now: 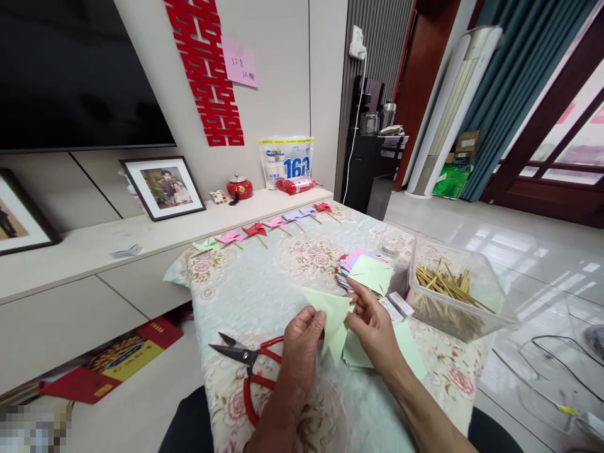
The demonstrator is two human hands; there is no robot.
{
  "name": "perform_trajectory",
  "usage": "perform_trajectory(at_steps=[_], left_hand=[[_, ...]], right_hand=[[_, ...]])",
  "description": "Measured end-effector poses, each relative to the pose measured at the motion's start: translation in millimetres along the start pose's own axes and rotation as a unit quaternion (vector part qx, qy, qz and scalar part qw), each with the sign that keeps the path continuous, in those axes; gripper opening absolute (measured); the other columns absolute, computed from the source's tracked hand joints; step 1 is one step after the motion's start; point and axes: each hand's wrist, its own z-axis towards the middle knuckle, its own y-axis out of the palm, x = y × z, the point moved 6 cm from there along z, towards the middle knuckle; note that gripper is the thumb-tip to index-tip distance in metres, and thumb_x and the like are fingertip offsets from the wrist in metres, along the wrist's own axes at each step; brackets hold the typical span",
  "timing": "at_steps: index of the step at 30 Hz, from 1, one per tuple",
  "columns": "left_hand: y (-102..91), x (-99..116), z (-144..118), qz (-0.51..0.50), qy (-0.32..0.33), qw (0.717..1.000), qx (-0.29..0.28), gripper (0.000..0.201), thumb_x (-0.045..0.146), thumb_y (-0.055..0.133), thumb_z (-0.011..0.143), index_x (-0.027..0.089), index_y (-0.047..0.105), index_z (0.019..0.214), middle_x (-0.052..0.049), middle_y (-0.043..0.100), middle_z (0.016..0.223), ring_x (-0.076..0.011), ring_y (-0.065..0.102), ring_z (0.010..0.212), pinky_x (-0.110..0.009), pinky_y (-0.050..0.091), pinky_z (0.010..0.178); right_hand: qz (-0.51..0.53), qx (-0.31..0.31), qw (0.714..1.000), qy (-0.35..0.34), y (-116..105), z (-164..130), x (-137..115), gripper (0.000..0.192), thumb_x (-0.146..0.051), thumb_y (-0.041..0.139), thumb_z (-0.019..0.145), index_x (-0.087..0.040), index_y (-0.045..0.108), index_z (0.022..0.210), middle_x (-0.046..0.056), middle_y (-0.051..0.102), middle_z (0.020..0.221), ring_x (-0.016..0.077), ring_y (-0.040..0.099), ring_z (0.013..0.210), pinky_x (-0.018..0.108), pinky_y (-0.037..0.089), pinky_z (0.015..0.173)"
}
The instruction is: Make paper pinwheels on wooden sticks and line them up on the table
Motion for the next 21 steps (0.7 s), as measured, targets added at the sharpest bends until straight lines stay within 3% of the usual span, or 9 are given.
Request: perform_trajectory(at_steps=[5, 15, 21], left_hand=[[-4.1, 6, 4, 0.085, 0.053, 0.995, 0.020, 0.034, 0.037, 0.081, 0.068, 0.015, 0.069, 0.091, -0.003, 0.073, 0.073, -0.0148, 0.063, 0.059, -0.023, 0.046, 0.056], [-7.3, 2, 5, 0.078, 0.062, 0.995, -0.002, 0.049, 0.033, 0.081, 0.070, 0.014, 0.061, 0.110, -0.001, 0.069, 0.072, -0.0153, 0.063, 0.064, -0.025, 0.048, 0.064], [-2.3, 3, -1, -0.022, -0.011, 1.000, 0.013, 0.059, 0.034, 0.085, 0.066, 0.014, 0.059, 0.115, -0.008, 0.075, 0.086, -0.0196, 0.070, 0.070, -0.029, 0.051, 0.067]], right_hand=[[0.002, -0.010, 1.000, 0.014, -6, 4, -5, 0.062, -0.024, 0.078, 0.069, -0.022, 0.058, 0.128, 0.003, 0.065, 0.093, 0.0170, 0.059, 0.078, 0.027, 0.044, 0.065], [0.021, -0.064, 0.996, 0.055, -6, 4, -8, 0.063, -0.027, 0.080, 0.070, -0.023, 0.058, 0.130, 0.002, 0.068, 0.085, 0.0160, 0.059, 0.069, 0.027, 0.043, 0.062], [0.097, -0.066, 0.987, 0.106, -2, 2, -2, 0.062, -0.023, 0.084, 0.065, -0.023, 0.065, 0.124, 0.001, 0.070, 0.082, 0.0148, 0.062, 0.067, 0.027, 0.045, 0.065]])
